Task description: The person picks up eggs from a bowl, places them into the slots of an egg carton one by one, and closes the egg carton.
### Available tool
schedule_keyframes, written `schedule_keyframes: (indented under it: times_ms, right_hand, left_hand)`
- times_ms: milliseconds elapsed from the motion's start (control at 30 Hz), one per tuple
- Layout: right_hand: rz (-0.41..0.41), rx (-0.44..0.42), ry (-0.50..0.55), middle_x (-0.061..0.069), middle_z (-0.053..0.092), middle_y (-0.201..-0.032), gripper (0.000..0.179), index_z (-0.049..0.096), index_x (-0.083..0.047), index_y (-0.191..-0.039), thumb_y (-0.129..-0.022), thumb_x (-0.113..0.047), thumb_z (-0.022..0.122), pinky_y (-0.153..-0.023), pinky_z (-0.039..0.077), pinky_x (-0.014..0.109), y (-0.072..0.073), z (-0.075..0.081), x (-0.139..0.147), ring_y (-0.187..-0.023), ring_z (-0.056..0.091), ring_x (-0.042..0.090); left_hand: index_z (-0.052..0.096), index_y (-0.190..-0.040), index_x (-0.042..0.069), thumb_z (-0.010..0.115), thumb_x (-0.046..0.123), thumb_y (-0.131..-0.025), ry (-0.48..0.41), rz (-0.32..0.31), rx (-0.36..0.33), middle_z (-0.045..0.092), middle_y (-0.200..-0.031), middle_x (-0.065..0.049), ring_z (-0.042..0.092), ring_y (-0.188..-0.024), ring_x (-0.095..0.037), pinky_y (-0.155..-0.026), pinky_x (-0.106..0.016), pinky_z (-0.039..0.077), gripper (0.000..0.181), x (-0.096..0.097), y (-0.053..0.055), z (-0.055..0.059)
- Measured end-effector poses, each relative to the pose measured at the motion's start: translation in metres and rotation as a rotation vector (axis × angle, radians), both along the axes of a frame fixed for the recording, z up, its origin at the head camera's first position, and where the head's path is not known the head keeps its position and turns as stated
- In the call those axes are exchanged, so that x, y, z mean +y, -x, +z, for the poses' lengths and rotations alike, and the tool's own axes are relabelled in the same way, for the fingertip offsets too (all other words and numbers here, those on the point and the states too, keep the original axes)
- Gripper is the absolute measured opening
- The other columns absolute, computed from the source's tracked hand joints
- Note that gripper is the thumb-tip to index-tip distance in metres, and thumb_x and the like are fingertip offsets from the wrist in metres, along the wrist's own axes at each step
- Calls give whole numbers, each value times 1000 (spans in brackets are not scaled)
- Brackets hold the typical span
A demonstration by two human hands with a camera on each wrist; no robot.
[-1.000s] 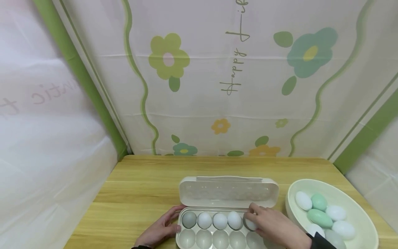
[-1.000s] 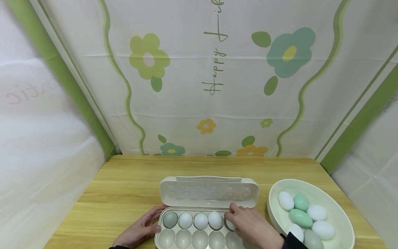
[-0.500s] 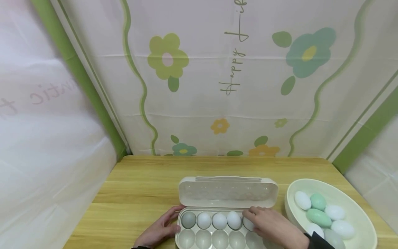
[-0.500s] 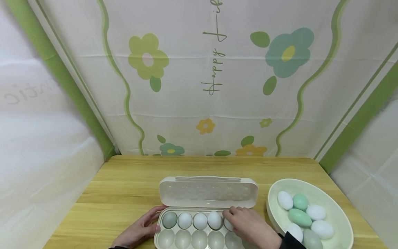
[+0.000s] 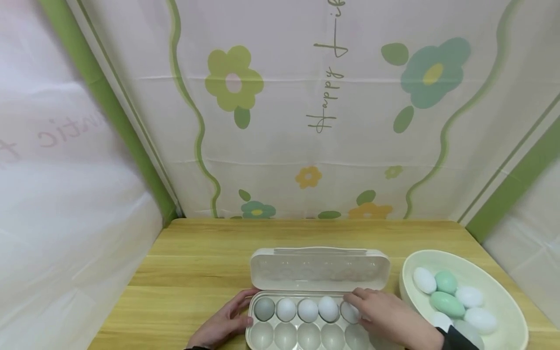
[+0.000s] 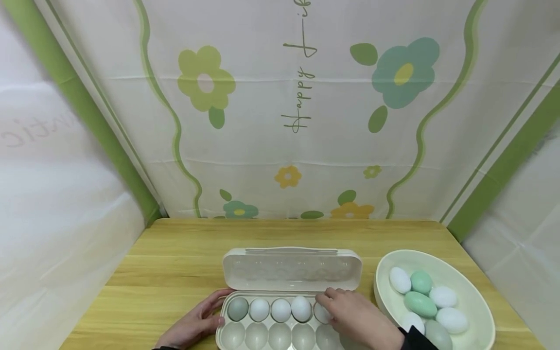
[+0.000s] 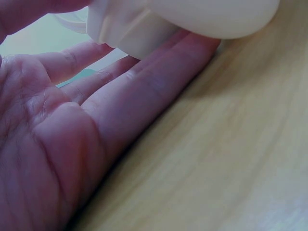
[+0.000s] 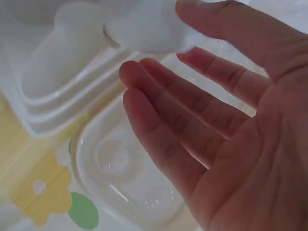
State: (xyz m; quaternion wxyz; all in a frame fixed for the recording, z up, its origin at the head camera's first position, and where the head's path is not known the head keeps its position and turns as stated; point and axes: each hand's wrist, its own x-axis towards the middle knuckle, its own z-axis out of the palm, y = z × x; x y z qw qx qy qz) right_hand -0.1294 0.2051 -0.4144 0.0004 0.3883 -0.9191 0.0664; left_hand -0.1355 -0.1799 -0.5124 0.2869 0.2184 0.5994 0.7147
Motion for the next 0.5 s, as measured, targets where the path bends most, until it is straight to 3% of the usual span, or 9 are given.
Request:
schedule_keyframes:
  times_ms: [233,500]
  right_hand:
    - [-4,120,17,-3,60,-89,39,58,-13,-106,-70,-18,74,-53,46,27,-2,13,16,-67,55,11]
    - [-52,196,17,-4,60,-83,38,59,-13,-102,-68,-18,76,-49,45,28,2,27,32,-62,55,12]
  left_hand:
    - [21,-143,8,42,2,-95,-17,-8,22,20,-148,-26,41,-122,-25,-93,-36,44,53,0,-1,1]
    - [20,-142,5,41,-1,-95,-43,-18,58,19,-147,-28,41,-122,-25,-94,-35,44,53,0,0,-1]
